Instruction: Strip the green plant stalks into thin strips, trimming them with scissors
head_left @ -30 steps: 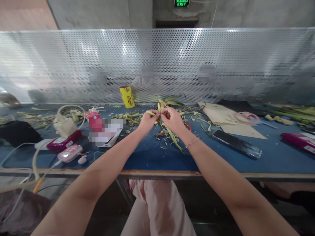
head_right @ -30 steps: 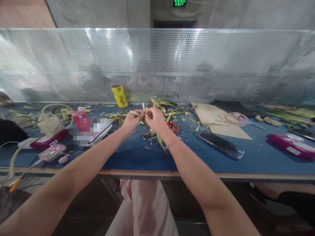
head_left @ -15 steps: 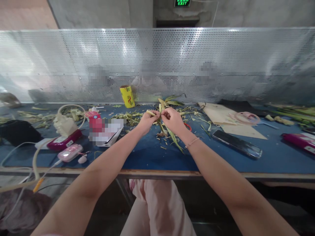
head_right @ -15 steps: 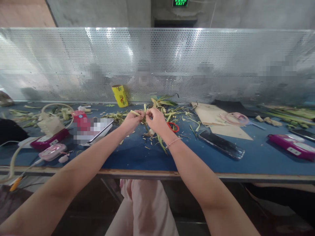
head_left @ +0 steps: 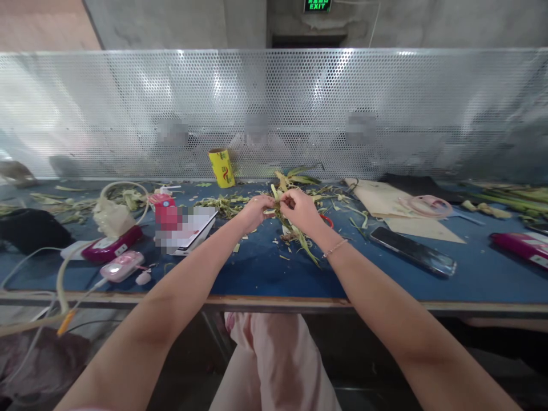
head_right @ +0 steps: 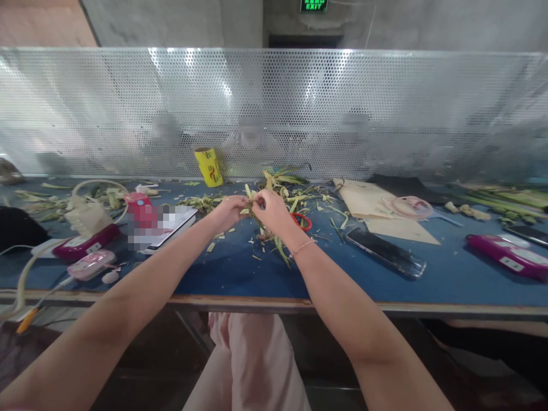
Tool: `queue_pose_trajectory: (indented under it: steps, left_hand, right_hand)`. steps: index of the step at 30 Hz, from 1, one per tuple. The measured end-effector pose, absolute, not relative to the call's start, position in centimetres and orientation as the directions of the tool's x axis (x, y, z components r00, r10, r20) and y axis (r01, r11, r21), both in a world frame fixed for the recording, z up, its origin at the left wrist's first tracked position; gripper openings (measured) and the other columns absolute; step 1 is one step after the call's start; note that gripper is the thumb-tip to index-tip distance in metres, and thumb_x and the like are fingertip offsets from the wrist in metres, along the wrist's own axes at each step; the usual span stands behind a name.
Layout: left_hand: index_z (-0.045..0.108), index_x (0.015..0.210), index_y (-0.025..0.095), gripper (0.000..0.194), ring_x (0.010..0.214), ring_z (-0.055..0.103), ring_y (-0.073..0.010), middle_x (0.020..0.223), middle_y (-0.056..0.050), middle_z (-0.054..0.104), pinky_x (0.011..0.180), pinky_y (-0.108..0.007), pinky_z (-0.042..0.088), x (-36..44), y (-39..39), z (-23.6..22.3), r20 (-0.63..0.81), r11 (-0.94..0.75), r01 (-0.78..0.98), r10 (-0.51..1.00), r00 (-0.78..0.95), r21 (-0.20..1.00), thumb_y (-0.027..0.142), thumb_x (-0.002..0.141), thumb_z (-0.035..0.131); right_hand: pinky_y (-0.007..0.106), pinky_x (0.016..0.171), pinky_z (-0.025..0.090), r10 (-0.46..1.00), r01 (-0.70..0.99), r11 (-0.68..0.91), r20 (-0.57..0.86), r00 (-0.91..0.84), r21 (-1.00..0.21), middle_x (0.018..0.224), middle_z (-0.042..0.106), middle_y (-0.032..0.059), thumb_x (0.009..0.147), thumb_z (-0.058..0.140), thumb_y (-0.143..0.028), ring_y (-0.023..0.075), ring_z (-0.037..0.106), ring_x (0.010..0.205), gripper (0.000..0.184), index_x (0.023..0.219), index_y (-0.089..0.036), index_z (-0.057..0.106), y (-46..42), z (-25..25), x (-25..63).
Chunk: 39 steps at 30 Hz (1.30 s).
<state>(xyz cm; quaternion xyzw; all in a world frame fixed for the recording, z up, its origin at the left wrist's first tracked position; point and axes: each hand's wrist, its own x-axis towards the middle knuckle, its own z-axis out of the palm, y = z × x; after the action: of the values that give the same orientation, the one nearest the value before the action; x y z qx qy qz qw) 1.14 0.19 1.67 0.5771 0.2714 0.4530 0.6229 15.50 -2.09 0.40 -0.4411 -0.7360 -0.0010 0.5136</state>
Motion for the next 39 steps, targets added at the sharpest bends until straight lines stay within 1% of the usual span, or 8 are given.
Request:
queue_pose_trajectory:
  steps: [3,6,11,17,22,27,34,39]
  left_hand:
    - [0.052,0.058,0.012,0.011,0.063,0.047,-0.0084,0.062,0.001,0.049,0.063,-0.024,0.04,1.2,0.5,1.3,0.215,-0.13,-0.22,0.877,0.43,0.967,0.018,0.059,0.062]
    - [0.054,0.061,0.013,0.022,0.059,0.045,-0.0077,0.059,0.002,0.049,0.06,-0.024,0.037,1.2,0.7,1.0,0.306,-0.278,-0.126,0.871,0.385,0.952,0.028,0.06,0.07]
    - [0.057,0.06,0.014,0.025,0.056,0.042,-0.0074,0.058,0.002,0.051,0.057,-0.024,0.032,1.0,0.6,1.1,0.412,-0.44,0.01,0.848,0.333,0.898,0.035,0.058,0.071]
    - [0.056,0.06,0.014,0.024,0.059,0.044,-0.0082,0.059,0.002,0.051,0.063,-0.025,0.036,0.9,0.5,1.6,0.339,-0.342,-0.056,0.87,0.357,0.938,0.031,0.054,0.072]
    - [0.055,0.056,0.014,0.013,0.065,0.046,-0.0093,0.063,0.001,0.05,0.067,-0.025,0.039,0.9,0.1,2.0,0.265,-0.245,-0.101,0.88,0.393,0.964,0.023,0.054,0.065]
    - [0.056,0.057,0.014,0.008,0.07,0.049,-0.0109,0.069,-0.001,0.053,0.067,-0.025,0.041,1.0,0.4,2.0,0.258,-0.221,-0.144,0.904,0.34,0.965,0.021,0.054,0.061]
    - [0.061,0.062,0.015,0.015,0.058,0.043,-0.0094,0.058,0.001,0.053,0.06,-0.024,0.034,0.2,1.8,1.4,0.462,-0.501,0.16,0.856,0.231,0.85,0.03,0.062,0.063]
    - [0.058,0.061,0.016,0.013,0.058,0.043,-0.0105,0.058,0.001,0.053,0.06,-0.024,0.032,-0.1,1.8,1.8,0.537,-0.578,0.272,0.816,0.215,0.77,0.028,0.066,0.06]
  right_hand:
    - [0.029,0.065,0.042,0.674,0.634,0.602,0.735,-0.077,-0.486,0.07,0.057,0.0027,0.067,0.049,-0.017,0.0151,0.052,0.066,0.005,0.072,-0.018,0.051,-2.0,0.4,15.5]
    - [0.03,0.066,0.042,0.685,0.626,0.593,0.726,-0.061,-0.507,0.071,0.057,0.0034,0.068,0.049,-0.019,0.0154,0.052,0.066,0.005,0.073,-0.018,0.051,-1.8,0.3,15.5]
    - [0.03,0.065,0.043,0.68,0.617,0.594,0.732,-0.044,-0.515,0.071,0.057,0.0032,0.07,0.05,-0.02,0.0154,0.052,0.066,0.003,0.072,-0.019,0.051,-1.8,0.2,15.6]
    - [0.031,0.066,0.043,0.649,0.63,0.613,0.759,-0.057,-0.477,0.071,0.057,0.0033,0.07,0.049,-0.019,0.0155,0.052,0.068,0.003,0.072,-0.019,0.051,-1.6,0.1,15.7]
    - [0.03,0.065,0.043,0.662,0.619,0.617,0.746,-0.073,-0.487,0.073,0.057,0.0039,0.072,0.049,-0.019,0.0154,0.052,0.066,0.004,0.075,-0.019,0.051,-1.4,0.0,15.9]
    - [0.03,0.065,0.043,0.663,0.623,0.613,0.745,-0.072,-0.486,0.073,0.057,0.0032,0.071,0.049,-0.018,0.0147,0.051,0.065,0.005,0.075,-0.018,0.052,-1.5,0.1,15.9]
    - [0.03,0.065,0.043,0.718,0.574,0.6,0.692,-0.08,-0.557,0.071,0.059,0.0033,0.074,0.05,-0.023,0.0153,0.054,0.066,0.006,0.074,-0.018,0.054,-2.0,0.4,16.1]
    - [0.029,0.063,0.042,0.769,0.523,0.566,0.637,-0.054,-0.638,0.067,0.06,0.0018,0.074,0.053,-0.028,0.0148,0.054,0.063,0.011,0.072,-0.018,0.055,-1.3,0.3,16.7]
